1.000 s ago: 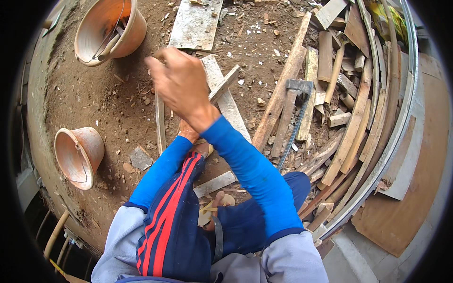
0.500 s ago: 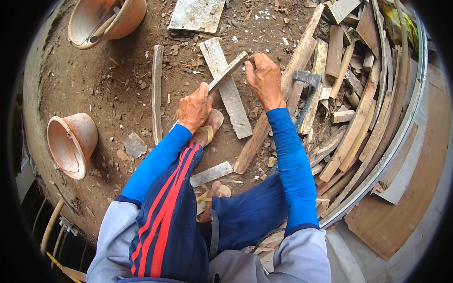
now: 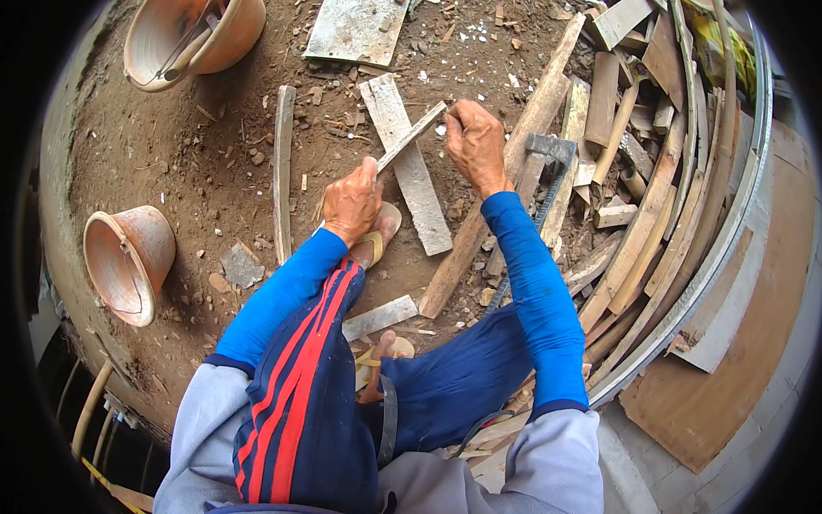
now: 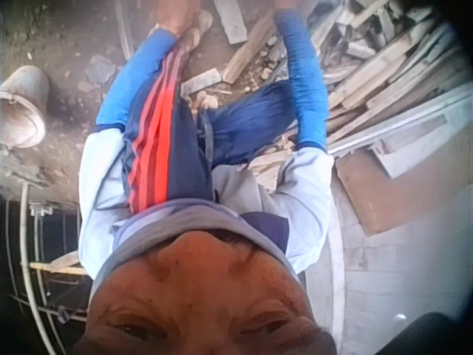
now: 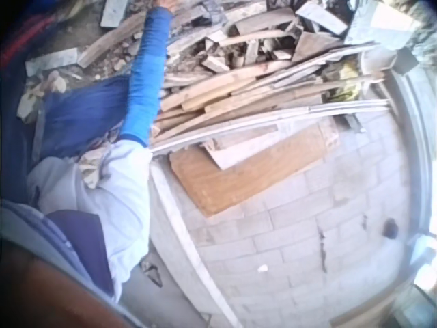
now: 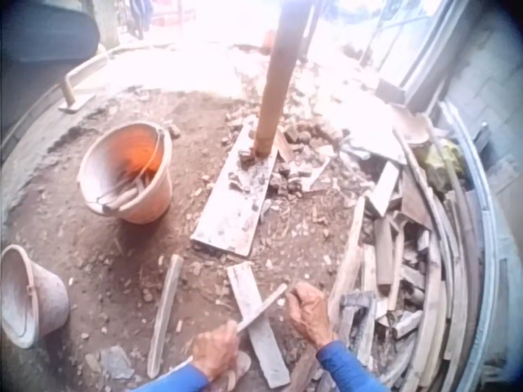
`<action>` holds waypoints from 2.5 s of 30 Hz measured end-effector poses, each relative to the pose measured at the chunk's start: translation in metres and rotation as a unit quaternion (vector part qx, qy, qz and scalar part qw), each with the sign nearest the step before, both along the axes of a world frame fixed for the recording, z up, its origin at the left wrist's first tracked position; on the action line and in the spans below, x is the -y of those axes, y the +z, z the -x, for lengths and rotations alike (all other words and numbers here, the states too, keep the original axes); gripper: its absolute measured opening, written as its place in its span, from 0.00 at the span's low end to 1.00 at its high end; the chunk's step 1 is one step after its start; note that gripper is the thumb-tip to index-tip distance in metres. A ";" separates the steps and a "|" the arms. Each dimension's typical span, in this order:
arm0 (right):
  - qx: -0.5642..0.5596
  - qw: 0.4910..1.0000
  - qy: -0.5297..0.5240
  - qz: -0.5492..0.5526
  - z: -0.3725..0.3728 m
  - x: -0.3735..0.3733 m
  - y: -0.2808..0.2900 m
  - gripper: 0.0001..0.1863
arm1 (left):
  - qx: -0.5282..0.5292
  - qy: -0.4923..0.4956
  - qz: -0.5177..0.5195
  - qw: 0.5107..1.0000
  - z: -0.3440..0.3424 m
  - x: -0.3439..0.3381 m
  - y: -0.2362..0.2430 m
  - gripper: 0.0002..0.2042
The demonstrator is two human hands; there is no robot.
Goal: The person sits on the ground and uses a metal bar to break small pieces of wood. They repeatedly position the wood and strike it with the bar to split it into smaller fragments.
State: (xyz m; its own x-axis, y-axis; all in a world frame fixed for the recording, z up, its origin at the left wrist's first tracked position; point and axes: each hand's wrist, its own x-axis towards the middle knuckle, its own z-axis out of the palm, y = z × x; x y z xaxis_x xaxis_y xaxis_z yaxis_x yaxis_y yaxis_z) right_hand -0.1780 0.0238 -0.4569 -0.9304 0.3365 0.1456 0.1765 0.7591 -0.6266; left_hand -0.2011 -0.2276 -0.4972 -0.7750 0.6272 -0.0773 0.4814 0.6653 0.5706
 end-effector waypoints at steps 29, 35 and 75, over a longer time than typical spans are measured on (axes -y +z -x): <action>0.238 0.911 -0.311 0.131 -0.197 0.000 -0.007 0.23 | 0.226 0.005 0.041 0.973 0.059 -0.010 -0.001 0.32; 0.113 0.954 -0.236 0.146 -0.166 0.032 0.044 0.16 | 0.205 0.013 0.058 0.977 0.059 -0.013 0.000 0.35; -0.006 0.979 -0.188 -0.076 -0.033 -0.035 0.021 0.14 | -0.101 -0.003 0.002 0.995 0.037 -0.023 0.048 0.34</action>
